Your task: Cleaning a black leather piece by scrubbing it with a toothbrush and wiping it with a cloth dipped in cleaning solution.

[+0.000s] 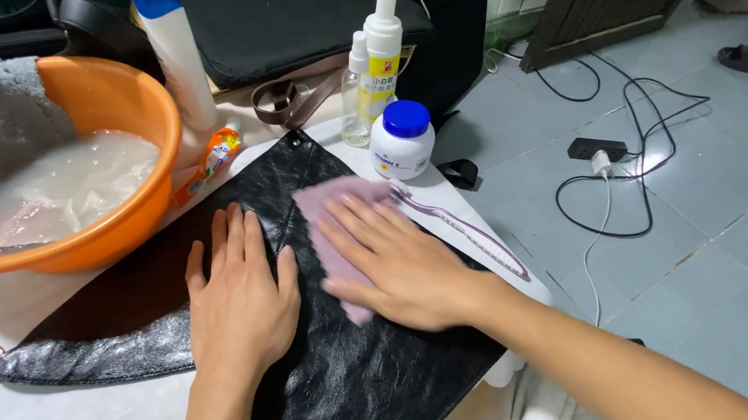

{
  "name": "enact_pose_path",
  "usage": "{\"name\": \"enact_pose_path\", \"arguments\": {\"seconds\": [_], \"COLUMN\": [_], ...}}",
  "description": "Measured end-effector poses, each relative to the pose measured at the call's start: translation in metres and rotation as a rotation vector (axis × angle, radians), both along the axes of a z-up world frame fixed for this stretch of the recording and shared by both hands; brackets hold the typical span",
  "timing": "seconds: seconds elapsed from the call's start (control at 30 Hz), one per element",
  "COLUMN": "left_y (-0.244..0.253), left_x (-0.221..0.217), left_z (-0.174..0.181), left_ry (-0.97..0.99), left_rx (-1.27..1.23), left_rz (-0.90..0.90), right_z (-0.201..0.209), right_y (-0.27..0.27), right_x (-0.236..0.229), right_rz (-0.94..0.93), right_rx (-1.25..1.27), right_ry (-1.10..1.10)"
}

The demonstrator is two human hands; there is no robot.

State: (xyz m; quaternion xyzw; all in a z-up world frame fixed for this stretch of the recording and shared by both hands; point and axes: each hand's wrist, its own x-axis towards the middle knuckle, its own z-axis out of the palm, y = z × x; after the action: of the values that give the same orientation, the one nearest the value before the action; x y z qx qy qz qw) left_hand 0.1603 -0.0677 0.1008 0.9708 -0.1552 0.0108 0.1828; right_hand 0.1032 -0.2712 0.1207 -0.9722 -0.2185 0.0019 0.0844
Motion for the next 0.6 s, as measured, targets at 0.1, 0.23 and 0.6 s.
{"name": "enact_pose_path", "arguments": {"seconds": [0.1, 0.23, 0.6], "left_y": [0.001, 0.002, 0.002], "left_x": [0.001, 0.002, 0.01], "left_z": [0.001, -0.005, -0.028], "left_ry": [0.001, 0.018, -0.235], "left_rx": [0.019, 0.022, 0.023], "left_rz": [-0.002, 0.01, -0.063], "right_z": [0.0, 0.02, 0.008], "right_y": [0.012, 0.006, -0.02], "right_x": [0.009, -0.06, -0.105], "right_rz": [-0.046, 0.015, -0.025], "right_rx": [0.021, 0.081, 0.126], "right_ry": [0.035, -0.059, -0.046]}}
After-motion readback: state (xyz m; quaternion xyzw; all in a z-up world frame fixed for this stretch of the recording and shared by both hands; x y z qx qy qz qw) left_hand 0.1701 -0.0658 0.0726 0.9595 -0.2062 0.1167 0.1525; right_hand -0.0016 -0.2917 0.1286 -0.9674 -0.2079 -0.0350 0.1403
